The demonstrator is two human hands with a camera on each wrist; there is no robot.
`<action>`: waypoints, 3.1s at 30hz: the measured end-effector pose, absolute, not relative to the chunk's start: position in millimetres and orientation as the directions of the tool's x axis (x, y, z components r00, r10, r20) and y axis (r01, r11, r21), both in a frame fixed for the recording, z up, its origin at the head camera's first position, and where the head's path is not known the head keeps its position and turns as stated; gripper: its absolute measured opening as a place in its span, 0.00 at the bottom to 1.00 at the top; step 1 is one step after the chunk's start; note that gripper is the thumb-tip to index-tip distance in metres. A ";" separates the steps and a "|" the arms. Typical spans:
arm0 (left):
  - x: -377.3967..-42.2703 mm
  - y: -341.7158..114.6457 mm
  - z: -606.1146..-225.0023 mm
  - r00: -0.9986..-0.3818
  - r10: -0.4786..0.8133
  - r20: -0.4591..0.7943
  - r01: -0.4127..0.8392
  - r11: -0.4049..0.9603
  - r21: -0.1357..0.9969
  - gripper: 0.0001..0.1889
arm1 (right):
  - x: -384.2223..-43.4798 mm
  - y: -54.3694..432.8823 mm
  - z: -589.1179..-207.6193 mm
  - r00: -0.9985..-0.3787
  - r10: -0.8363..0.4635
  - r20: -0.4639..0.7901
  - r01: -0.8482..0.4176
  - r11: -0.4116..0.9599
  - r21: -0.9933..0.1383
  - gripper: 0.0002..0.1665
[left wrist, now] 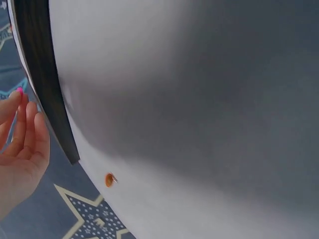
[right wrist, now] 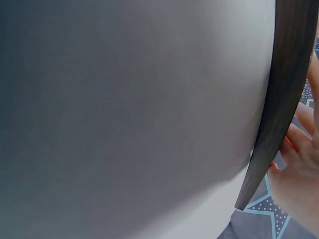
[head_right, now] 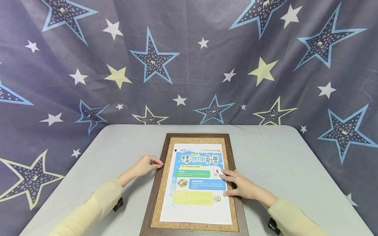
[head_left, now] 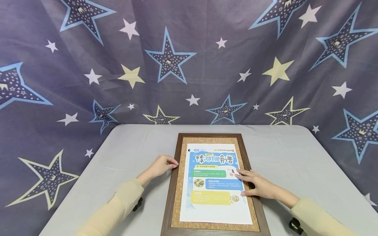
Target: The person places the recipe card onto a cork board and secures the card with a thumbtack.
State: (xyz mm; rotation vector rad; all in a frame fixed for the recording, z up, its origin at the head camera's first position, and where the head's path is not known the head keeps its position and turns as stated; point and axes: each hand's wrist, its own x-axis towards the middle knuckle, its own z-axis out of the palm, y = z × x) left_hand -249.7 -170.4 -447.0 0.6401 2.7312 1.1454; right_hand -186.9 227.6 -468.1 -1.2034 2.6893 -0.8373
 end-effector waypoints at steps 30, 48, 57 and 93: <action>-223.3 -112.7 -442.2 -0.829 0.559 0.003 0.392 0.578 0.716 0.04 | -186.2 227.4 -467.6 -0.693 -0.707 0.142 -0.666 0.551 -0.503 0.38; -205.9 -77.5 -440.1 -0.793 0.599 -0.109 0.307 0.549 0.778 0.03 | -193.2 224.7 -463.5 -0.685 -0.719 0.119 -0.672 0.560 -0.485 0.38; -200.0 -61.9 -440.3 -0.763 0.640 -0.095 0.333 0.514 0.790 0.03 | -197.0 224.8 -462.3 -0.699 -0.707 0.108 -0.650 0.565 -0.509 0.38; -173.8 -5.2 -432.8 -0.596 0.785 -0.166 0.391 0.465 0.794 0.05 | -199.6 226.2 -466.1 -0.682 -0.716 0.146 -0.673 0.537 -0.508 0.35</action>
